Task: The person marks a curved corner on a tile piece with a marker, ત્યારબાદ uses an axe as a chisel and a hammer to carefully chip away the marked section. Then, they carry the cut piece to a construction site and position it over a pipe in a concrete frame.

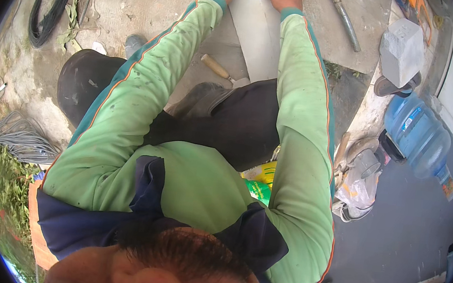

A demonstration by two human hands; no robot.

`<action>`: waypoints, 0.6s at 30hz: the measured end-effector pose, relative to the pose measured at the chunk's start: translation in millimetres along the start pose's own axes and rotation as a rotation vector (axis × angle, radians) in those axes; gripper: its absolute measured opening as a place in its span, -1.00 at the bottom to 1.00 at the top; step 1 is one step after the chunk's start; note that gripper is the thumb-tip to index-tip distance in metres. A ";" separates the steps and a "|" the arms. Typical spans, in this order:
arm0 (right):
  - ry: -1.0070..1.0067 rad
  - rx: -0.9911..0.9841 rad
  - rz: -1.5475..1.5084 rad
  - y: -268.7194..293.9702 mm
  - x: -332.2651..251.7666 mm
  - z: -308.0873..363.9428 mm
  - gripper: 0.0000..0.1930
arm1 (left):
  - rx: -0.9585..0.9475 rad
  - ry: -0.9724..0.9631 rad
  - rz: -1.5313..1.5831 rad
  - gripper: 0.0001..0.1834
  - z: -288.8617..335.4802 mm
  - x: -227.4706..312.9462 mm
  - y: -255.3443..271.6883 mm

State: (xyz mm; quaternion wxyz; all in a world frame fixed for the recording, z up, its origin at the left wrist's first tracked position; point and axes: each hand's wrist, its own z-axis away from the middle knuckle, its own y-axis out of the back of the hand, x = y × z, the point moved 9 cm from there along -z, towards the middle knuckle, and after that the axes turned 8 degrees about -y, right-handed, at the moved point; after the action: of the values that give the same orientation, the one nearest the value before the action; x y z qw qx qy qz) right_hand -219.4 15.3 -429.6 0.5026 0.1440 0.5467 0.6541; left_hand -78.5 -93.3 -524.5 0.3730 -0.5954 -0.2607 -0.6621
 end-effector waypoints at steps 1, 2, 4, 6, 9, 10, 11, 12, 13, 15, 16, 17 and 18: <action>-0.065 0.013 0.015 3.3 9.6 -1.1 -0.29 | 0.111 0.125 -0.235 -0.28 6.1 1.4 0.6; -0.129 0.025 0.028 5.8 18.6 -1.9 -0.19 | 0.221 0.247 -0.473 -0.29 12.7 3.0 3.4; -0.166 0.052 0.115 5.5 3.7 0.4 -0.19 | 0.282 0.234 -0.419 -0.29 12.0 5.8 10.5; -0.227 -0.019 0.142 0.4 -7.6 3.9 -0.19 | 0.295 0.255 -0.312 -0.30 13.6 11.3 20.4; -0.228 0.004 0.130 8.4 -8.7 4.8 -0.24 | 0.303 0.254 -0.321 -0.33 8.7 9.7 12.1; -0.243 -0.013 0.128 8.8 -10.7 5.0 -0.26 | 0.311 0.239 -0.320 -0.34 7.8 11.6 12.0; -0.239 -0.021 0.122 4.2 -12.2 4.9 -0.26 | 0.304 0.230 -0.313 -0.35 9.1 13.2 14.8; -0.240 0.003 0.130 4.8 -10.0 5.2 -0.28 | 0.302 0.233 -0.316 -0.35 10.4 18.8 13.4; -0.239 0.026 0.138 5.5 -8.0 5.3 -0.30 | 0.301 0.241 -0.324 -0.34 11.2 23.7 12.5; -0.234 0.041 0.131 5.4 -10.0 2.0 -0.30 | 0.311 0.246 -0.336 -0.33 8.9 23.5 14.7; -0.227 0.059 0.125 6.8 -14.1 -0.6 -0.31 | 0.311 0.220 -0.310 -0.31 3.4 20.9 16.4; -0.218 0.057 0.121 6.8 -18.1 -3.1 -0.31 | 0.312 0.195 -0.284 -0.29 -0.8 21.1 18.2; -0.222 0.052 0.106 6.7 -17.4 -4.9 -0.30 | 0.315 0.195 -0.287 -0.29 -2.2 24.4 17.4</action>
State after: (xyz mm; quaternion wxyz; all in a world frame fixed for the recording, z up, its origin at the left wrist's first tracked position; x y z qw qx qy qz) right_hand -218.5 -1.0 -419.3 0.5207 0.2571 0.4962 0.6454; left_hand -66.1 -109.7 -502.5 0.3866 -0.4199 -0.4057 -0.7139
